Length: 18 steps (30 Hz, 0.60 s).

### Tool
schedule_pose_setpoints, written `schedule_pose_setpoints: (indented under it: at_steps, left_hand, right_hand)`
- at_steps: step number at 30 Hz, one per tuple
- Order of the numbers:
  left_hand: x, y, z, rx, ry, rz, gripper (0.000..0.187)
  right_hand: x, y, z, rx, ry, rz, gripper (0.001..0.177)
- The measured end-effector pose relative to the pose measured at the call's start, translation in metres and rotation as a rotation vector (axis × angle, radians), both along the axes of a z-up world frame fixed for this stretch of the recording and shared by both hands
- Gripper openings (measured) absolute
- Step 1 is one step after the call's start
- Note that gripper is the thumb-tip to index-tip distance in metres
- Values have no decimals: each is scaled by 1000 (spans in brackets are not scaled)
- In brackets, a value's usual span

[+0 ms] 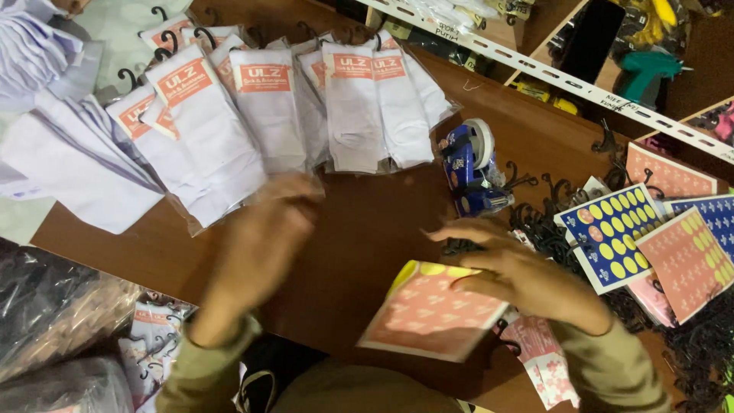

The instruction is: The person places small, patterned paper sheets into clear plastic bags containing white folded items. They then seal the bags using a handheld tape dispenser and arrange the packaged items on the table.

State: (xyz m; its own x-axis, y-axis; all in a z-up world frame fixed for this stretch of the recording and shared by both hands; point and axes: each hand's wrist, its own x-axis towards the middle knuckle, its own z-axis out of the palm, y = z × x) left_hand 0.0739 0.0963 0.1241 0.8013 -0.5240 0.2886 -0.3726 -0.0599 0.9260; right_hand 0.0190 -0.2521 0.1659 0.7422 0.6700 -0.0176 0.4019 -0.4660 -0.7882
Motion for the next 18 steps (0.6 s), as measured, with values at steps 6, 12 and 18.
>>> schedule_pose_setpoints:
  at_steps: [6, 12, 18]
  left_hand:
    - [89, 89, -98, 592, -173, 933, 68]
    - [76, 63, -55, 22, 656, 921, 55]
    - [13, -5, -3, -219, 834, 583, 71]
  right_hand:
    - [3, -3, 5, -505, -308, -63, 59]
    - [21, 54, 26, 5, -335, -230, 44]
    - [33, 98, 35, 409, 141, -358, 27]
